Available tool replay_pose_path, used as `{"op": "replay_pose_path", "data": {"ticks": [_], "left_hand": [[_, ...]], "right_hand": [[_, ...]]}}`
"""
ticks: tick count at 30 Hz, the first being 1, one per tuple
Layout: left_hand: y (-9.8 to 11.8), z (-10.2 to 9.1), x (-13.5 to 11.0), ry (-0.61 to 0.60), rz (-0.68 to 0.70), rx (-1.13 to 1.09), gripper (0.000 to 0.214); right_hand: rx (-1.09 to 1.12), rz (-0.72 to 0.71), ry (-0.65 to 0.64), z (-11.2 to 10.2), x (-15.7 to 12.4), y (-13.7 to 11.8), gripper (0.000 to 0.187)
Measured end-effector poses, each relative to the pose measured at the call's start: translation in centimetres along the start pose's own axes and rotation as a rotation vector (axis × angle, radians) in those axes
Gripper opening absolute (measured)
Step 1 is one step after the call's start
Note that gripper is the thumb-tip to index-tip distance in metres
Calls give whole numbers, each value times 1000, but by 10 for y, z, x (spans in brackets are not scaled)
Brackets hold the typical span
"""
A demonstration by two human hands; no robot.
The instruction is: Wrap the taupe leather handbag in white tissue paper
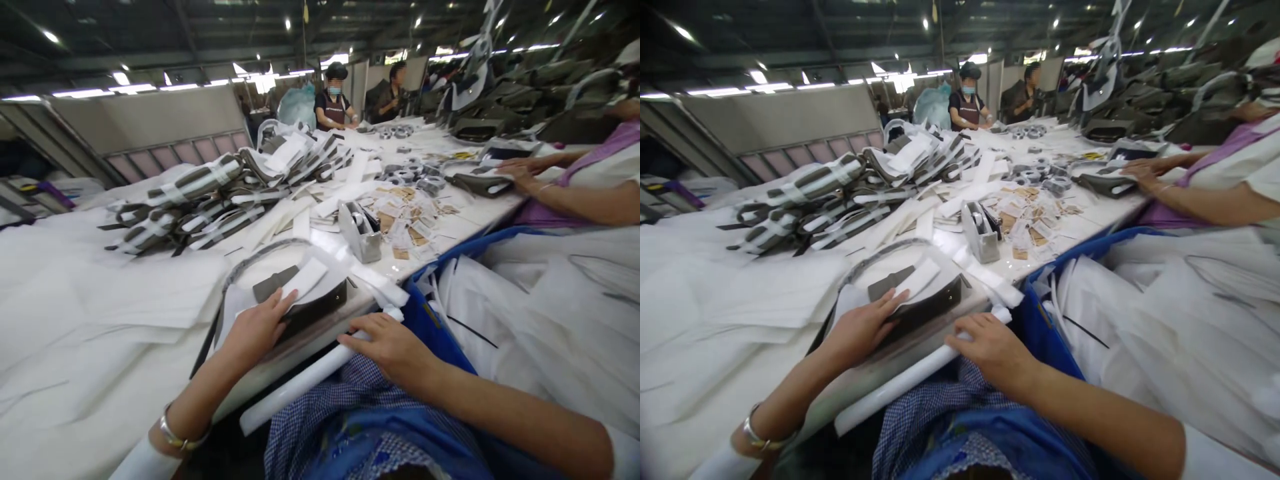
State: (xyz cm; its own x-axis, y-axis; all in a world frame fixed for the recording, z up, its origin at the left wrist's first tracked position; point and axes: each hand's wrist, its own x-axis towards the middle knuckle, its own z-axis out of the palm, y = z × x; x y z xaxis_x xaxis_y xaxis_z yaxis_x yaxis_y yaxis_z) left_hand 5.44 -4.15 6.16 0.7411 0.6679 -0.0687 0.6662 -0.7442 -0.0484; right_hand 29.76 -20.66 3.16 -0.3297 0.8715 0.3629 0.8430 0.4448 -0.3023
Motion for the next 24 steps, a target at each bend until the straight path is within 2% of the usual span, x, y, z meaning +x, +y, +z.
{"op": "replay_pose_path", "data": {"ticks": [3,7,11,14,17,21,24], "left_hand": [[2,0,0,8,-1,4,64],[5,4,-1,68,-12,3,60],[6,7,-3,103,-13,-12,60],[8,12,-5,152,-7,-23,74],[11,19,-7,197,6,-8,86],[13,24,-8,205,1,31,79],[12,25,-7,206,24,43,71]], "right_hand": [[-249,-131,100,21,21,17,35],[-356,-125,194,39,42,25,32],[-359,-82,289,53,56,22,25],[-310,-69,381,65,60,21,26],[-268,-40,404,74,60,19,27],[-174,-94,393,75,54,20,28],[-147,-189,352,60,48,28,33]]}}
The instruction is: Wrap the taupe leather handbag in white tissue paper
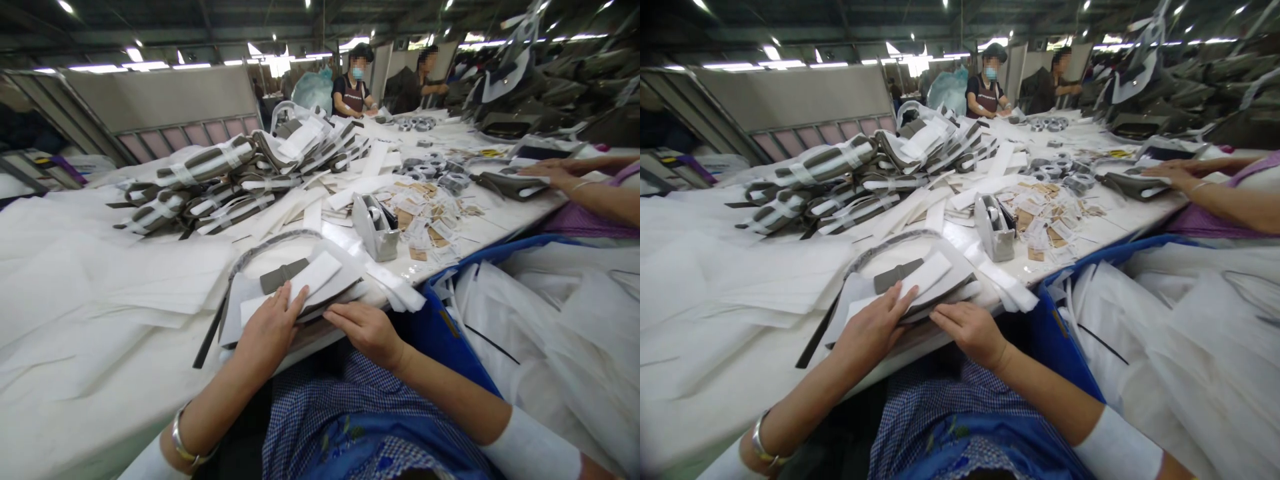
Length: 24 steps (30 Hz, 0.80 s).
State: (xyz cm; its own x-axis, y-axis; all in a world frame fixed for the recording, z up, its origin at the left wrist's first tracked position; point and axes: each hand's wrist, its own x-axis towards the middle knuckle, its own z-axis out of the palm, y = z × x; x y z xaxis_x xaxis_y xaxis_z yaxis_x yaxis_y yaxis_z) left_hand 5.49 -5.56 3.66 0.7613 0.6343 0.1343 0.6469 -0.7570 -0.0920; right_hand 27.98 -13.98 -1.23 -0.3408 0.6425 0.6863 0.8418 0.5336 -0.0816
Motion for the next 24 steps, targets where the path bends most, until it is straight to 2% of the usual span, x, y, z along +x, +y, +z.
{"op": "replay_pose_path", "data": {"ticks": [4,6,11,14,17,21,24], "left_hand": [[-2,7,-2,28,-8,4,65],[0,11,-5,48,-34,-17,65],[7,12,-9,79,-64,-95,63],[5,8,-8,66,-78,-153,63],[3,5,-10,66,-70,-208,70],[4,12,-12,123,-76,-212,65],[6,22,-12,175,-78,-189,64]], "right_hand": [[-101,-2,-54,-27,-4,27,30],[-143,5,-83,-33,-9,41,28],[-92,-24,-43,-17,-19,62,24],[-95,-51,19,-7,-18,63,21],[-113,-67,37,-8,-16,59,23],[-151,-72,-17,-22,-10,52,29],[-164,-76,-21,-34,6,41,34]]}}
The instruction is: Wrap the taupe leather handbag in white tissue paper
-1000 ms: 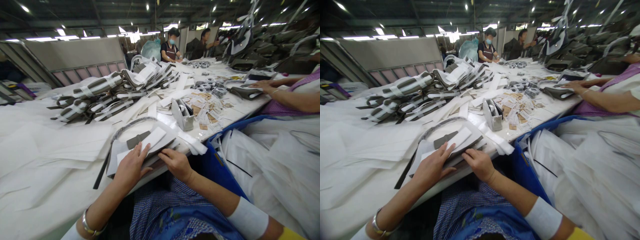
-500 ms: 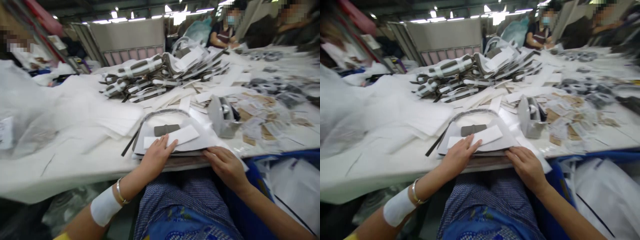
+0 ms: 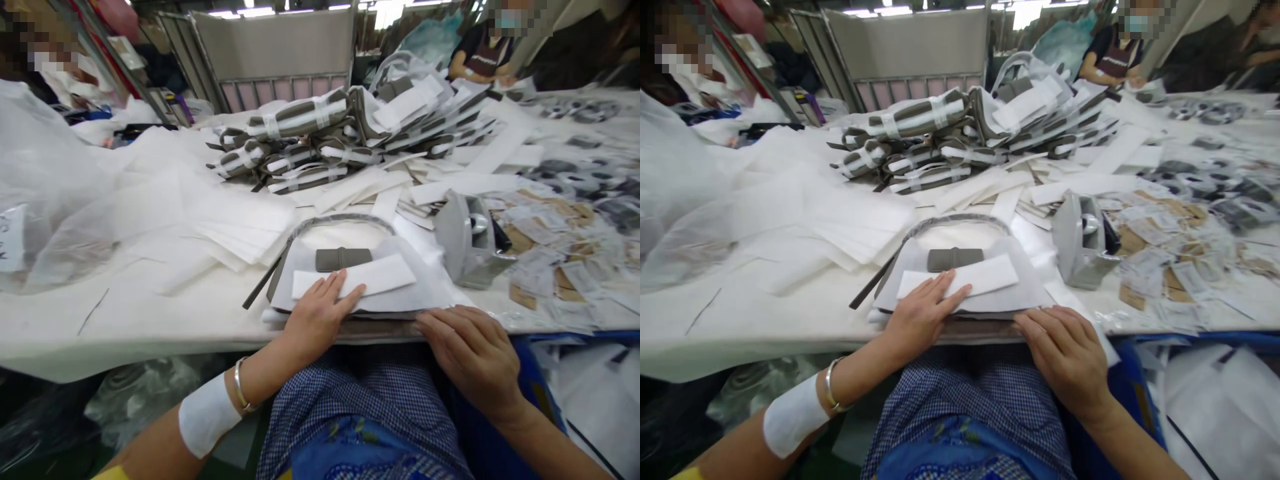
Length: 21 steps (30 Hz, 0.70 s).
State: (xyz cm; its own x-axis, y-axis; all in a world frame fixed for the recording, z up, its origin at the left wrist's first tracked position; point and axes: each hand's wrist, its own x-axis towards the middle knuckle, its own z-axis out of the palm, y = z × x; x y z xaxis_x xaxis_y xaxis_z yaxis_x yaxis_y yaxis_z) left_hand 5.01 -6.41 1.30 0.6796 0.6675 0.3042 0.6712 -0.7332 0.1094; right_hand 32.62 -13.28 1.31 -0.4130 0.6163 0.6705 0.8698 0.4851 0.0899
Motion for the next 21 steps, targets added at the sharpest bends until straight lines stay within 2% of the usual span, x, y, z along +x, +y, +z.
{"op": "replay_pose_path", "data": {"ticks": [2,4,7,11,16,18,21], "left_hand": [[0,5,-1,19,2,20,65],[1,7,-1,23,0,42,66],[2,6,-2,18,2,85,67],[11,1,5,-20,18,149,60],[25,1,26,-109,29,236,45],[25,7,29,-80,77,257,51],[18,21,23,29,126,301,62]], "right_hand": [[-4,-20,-44,-2,16,-4,43],[-9,-66,-171,5,29,-5,51],[27,-106,-305,24,32,-1,48],[67,-57,-248,45,17,2,45],[71,-18,-193,52,9,-2,43],[74,-6,-182,53,10,-3,42],[91,22,-171,50,10,-7,43]]}}
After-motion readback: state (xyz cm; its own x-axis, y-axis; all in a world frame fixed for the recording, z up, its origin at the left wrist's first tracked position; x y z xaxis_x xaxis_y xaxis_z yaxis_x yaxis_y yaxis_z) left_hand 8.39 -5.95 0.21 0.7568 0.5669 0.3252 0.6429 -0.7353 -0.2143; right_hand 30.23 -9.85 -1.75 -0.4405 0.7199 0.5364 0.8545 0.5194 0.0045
